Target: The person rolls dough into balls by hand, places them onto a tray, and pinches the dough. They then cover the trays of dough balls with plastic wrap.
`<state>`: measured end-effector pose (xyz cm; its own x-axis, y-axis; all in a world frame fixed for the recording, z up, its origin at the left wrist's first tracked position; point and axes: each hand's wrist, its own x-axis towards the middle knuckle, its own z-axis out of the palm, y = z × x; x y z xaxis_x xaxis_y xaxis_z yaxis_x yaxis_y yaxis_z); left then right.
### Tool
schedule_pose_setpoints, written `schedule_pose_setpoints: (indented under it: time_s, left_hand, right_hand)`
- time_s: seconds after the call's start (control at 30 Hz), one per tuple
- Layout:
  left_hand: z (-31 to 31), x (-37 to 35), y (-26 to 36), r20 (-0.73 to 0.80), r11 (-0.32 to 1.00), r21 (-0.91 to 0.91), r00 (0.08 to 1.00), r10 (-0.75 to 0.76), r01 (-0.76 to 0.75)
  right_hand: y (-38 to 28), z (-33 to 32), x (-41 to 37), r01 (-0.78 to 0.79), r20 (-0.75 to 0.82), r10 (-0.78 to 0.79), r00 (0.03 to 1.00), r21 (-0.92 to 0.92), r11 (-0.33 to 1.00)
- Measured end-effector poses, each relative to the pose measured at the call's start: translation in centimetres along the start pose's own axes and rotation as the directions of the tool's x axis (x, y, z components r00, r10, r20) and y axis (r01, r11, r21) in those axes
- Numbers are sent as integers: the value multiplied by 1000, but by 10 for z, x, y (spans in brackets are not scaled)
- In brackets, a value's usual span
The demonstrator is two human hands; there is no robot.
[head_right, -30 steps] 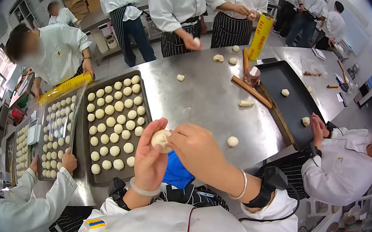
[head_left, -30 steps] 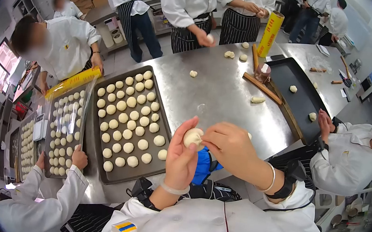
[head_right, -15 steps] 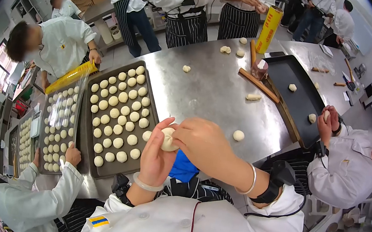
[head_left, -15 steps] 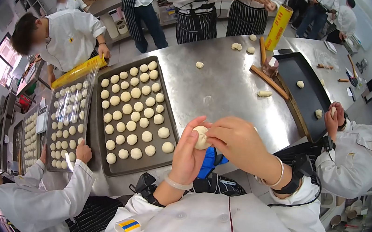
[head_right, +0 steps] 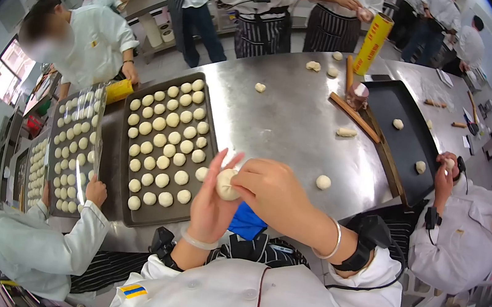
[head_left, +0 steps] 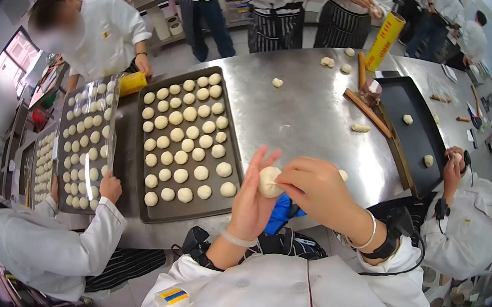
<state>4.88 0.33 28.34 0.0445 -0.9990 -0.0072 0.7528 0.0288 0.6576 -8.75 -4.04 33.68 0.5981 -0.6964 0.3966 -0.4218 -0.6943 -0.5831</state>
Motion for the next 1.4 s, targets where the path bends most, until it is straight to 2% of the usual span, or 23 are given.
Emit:
schedule_pose_setpoints:
  time_s: [0.03,0.07,0.1,0.2,0.23,0.3,0.47,0.53,0.6,0.63,0.7,0.73,0.77,0.8,0.83,0.9,0.97,1.13,1.2,1.23,1.3,1.37,1.4]
  left_hand:
    - [-9,1,-4,28,986,-44,987,-161,162]
    - [-21,2,-7,52,947,-85,950,-307,310]
    - [-34,3,-13,161,947,-50,938,-307,318]
    - [-45,-2,-27,131,962,-71,959,-251,262]
    - [-49,-2,-29,120,962,-82,961,-251,262]
    - [-52,-6,-28,73,956,-41,955,-288,291]
    - [-77,-15,-29,41,898,-314,950,-311,308]
    - [-96,-18,-25,3,899,-307,944,-329,314]
    - [-120,-22,-17,-71,902,-304,937,-342,306]
    - [-136,-25,-12,-86,900,-314,934,-346,304]
    - [-177,-34,-2,-277,968,-61,928,-250,243]
    - [-203,-39,4,-398,947,180,900,-178,267]
    - [-233,-44,11,-489,860,405,868,-83,310]
    - [-267,-51,17,-478,665,689,870,119,288]
    - [-293,-58,27,-391,380,886,870,299,267]
    - [-315,-64,57,-371,151,928,819,438,340]
    - [-341,-69,70,-365,-25,905,807,465,424]
    - [-375,-71,70,-448,-67,868,833,324,492]
    - [-382,-70,65,-410,-152,873,867,283,463]
    - [-394,-73,65,-318,-258,887,911,262,383]
    - [-395,-72,71,-284,-339,872,930,234,352]
    - [-392,-74,76,-199,-353,890,943,267,288]
    - [-389,-73,81,-324,-304,873,919,224,382]
  right_hand:
    - [2,5,1,87,-72,-86,994,9,996]
    - [1,7,3,119,-56,-117,992,37,992]
    - [-1,7,2,52,-53,-51,997,17,998]
    - [1,9,-5,-83,31,84,996,-48,995]
    - [3,14,-5,-54,50,55,997,-14,998]
    - [7,24,-5,-44,92,55,994,-117,992]
    - [17,53,2,-86,183,112,977,-147,985]
    - [21,71,6,-90,212,121,970,-151,984]
    - [26,92,7,-63,183,45,982,92,994]
    - [25,98,9,-69,198,48,979,100,993]
    - [22,108,11,-339,250,283,926,224,914]
    - [26,115,10,-351,266,288,920,231,908]
    - [34,119,6,-375,266,307,914,260,890]
    - [41,123,3,-397,263,327,908,289,871]
    - [43,127,0,-407,271,333,903,292,866]
    - [44,132,-6,-500,315,414,854,278,820]
    - [44,137,-11,-529,336,438,834,264,806]
    - [39,150,-17,-595,345,506,791,241,767]
    - [36,152,-18,-582,344,498,796,211,785]
    - [34,153,-19,-579,336,493,802,238,780]
    - [30,143,-19,-639,353,553,754,203,742]
    - [36,137,-35,-607,291,541,789,230,761]
    - [39,135,-44,-607,261,551,792,244,756]
